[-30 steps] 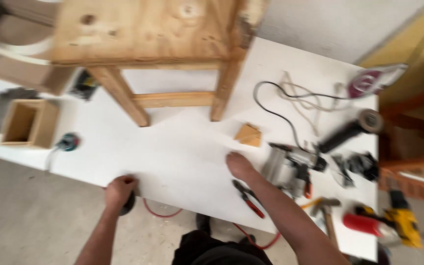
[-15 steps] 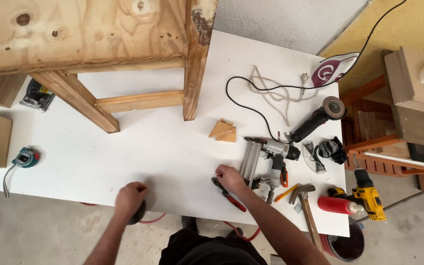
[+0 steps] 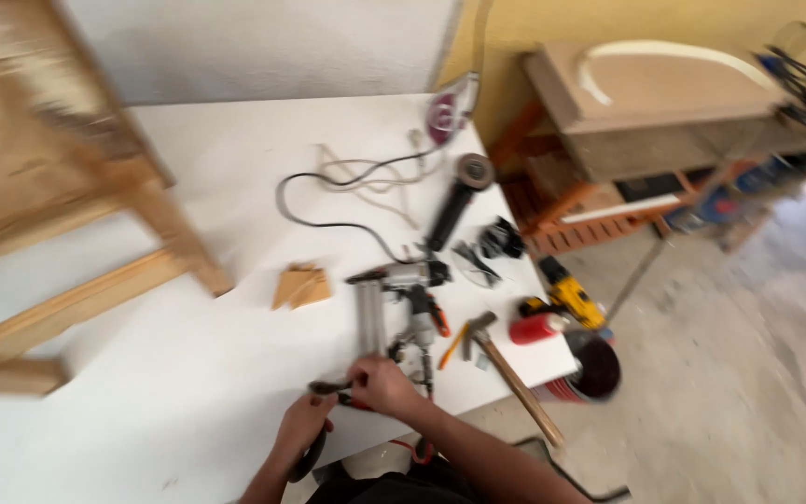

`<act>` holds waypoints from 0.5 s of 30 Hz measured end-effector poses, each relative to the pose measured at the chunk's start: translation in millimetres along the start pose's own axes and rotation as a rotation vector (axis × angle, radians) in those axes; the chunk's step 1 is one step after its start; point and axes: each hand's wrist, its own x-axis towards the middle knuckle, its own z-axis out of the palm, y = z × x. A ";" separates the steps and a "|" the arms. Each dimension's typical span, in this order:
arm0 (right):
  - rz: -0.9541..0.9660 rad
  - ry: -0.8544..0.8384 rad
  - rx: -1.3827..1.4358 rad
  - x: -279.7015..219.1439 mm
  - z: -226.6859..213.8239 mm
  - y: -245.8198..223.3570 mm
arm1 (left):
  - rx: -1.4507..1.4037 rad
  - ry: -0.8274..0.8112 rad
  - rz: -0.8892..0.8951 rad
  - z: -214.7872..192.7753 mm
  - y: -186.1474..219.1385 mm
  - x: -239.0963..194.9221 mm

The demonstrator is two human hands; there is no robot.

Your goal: Reinforcing a wooden chair by gluing and nailing wooden blocks to the frame joints.

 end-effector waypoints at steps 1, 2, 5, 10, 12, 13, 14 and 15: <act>0.004 0.055 0.078 -28.4 -20.1 -1.4 | 0.014 0.050 0.016 10.0 13.9 10.6; 0.043 0.099 0.074 -54.9 -35.1 21.1 | 0.055 0.016 0.042 16.2 15.4 34.5; 0.139 0.299 0.060 -145.9 -82.2 90.2 | 0.062 0.147 0.112 37.5 13.7 82.8; 0.721 0.778 -0.229 -289.6 -235.5 219.1 | 0.197 0.188 0.143 29.5 23.3 103.8; 0.661 0.880 -0.359 -324.7 -309.2 257.3 | 0.166 0.152 0.085 25.0 4.7 121.7; 0.573 0.962 -0.485 -336.5 -344.9 280.0 | 0.117 0.134 0.012 19.8 -7.1 129.7; 0.578 0.963 -0.479 -339.2 -368.7 292.5 | 0.124 0.136 0.011 33.3 2.1 130.1; 0.637 0.904 -0.464 -340.9 -394.4 305.4 | 0.083 0.121 -0.012 47.8 9.6 127.4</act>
